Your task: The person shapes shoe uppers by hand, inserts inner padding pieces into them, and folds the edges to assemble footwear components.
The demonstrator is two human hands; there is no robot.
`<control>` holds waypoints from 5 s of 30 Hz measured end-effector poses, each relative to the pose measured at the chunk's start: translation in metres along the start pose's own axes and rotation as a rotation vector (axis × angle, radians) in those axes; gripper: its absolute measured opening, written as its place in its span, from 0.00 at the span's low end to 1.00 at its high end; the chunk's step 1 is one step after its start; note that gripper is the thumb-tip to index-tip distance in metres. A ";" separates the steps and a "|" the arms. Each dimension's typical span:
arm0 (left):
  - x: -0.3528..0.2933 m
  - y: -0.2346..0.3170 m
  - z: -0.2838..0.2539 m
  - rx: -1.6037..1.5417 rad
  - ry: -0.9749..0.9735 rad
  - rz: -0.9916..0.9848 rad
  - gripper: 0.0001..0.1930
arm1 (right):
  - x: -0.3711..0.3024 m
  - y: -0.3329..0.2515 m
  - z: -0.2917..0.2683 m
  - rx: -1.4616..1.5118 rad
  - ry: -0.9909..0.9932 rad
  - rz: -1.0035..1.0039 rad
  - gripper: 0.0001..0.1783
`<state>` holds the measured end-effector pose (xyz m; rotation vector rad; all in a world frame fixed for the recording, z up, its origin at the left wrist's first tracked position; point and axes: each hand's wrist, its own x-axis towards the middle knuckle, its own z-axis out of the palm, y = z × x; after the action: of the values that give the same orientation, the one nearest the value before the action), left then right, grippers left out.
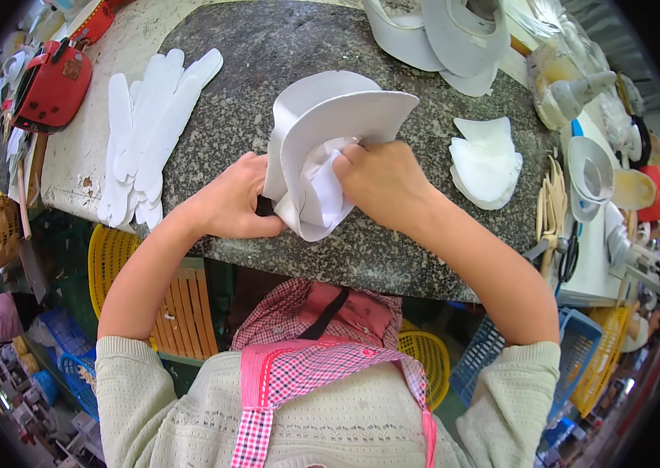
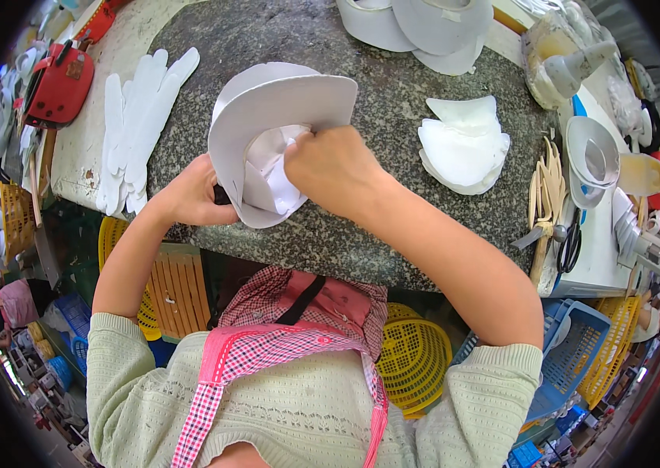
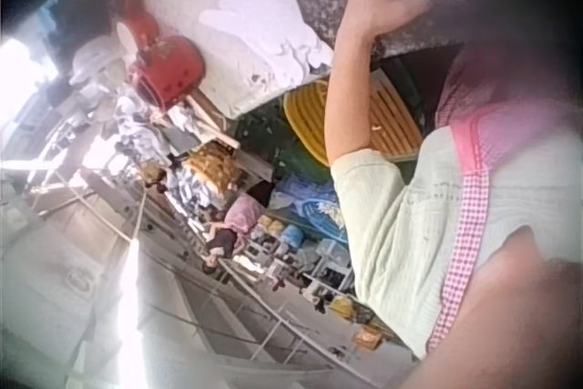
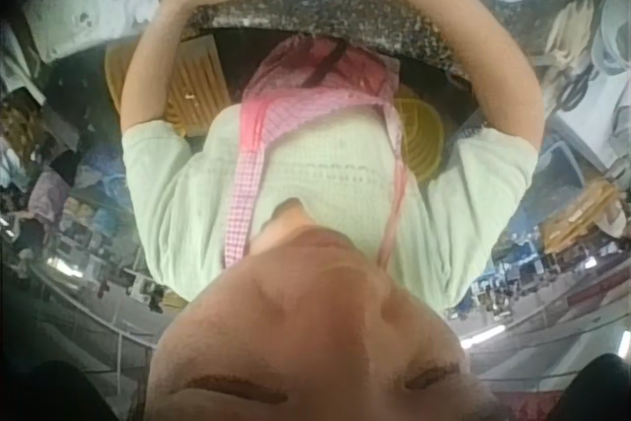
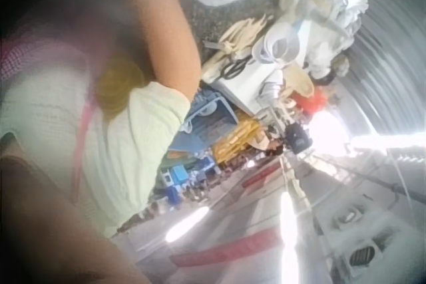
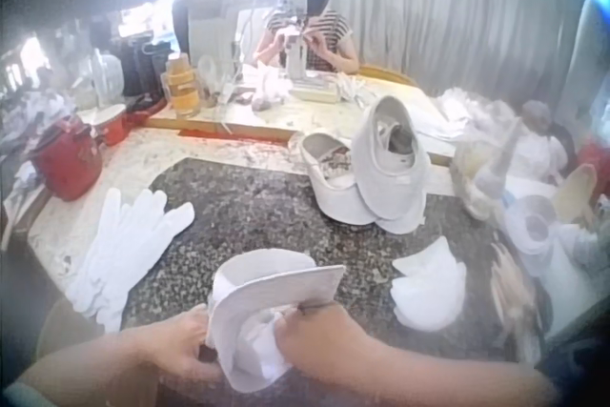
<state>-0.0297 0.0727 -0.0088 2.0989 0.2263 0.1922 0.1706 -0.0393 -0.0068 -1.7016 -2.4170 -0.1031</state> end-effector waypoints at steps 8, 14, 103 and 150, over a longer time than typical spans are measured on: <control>-0.001 0.000 0.001 0.070 -0.041 -0.048 0.19 | -0.021 0.016 -0.003 0.071 0.202 -0.131 0.05; -0.007 -0.001 -0.001 -0.062 -0.057 -0.128 0.19 | -0.090 -0.018 -0.033 0.943 -0.141 0.145 0.05; -0.013 -0.016 0.015 0.148 -0.098 0.051 0.21 | -0.021 -0.022 0.022 0.543 0.280 0.640 0.06; 0.017 0.004 -0.004 0.293 -0.203 0.082 0.09 | -0.052 -0.004 0.000 0.304 0.061 0.012 0.27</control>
<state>-0.0140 0.0781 -0.0021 2.4019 0.0483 -0.0080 0.1843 -0.0890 -0.0167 -1.5516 -2.2423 0.2010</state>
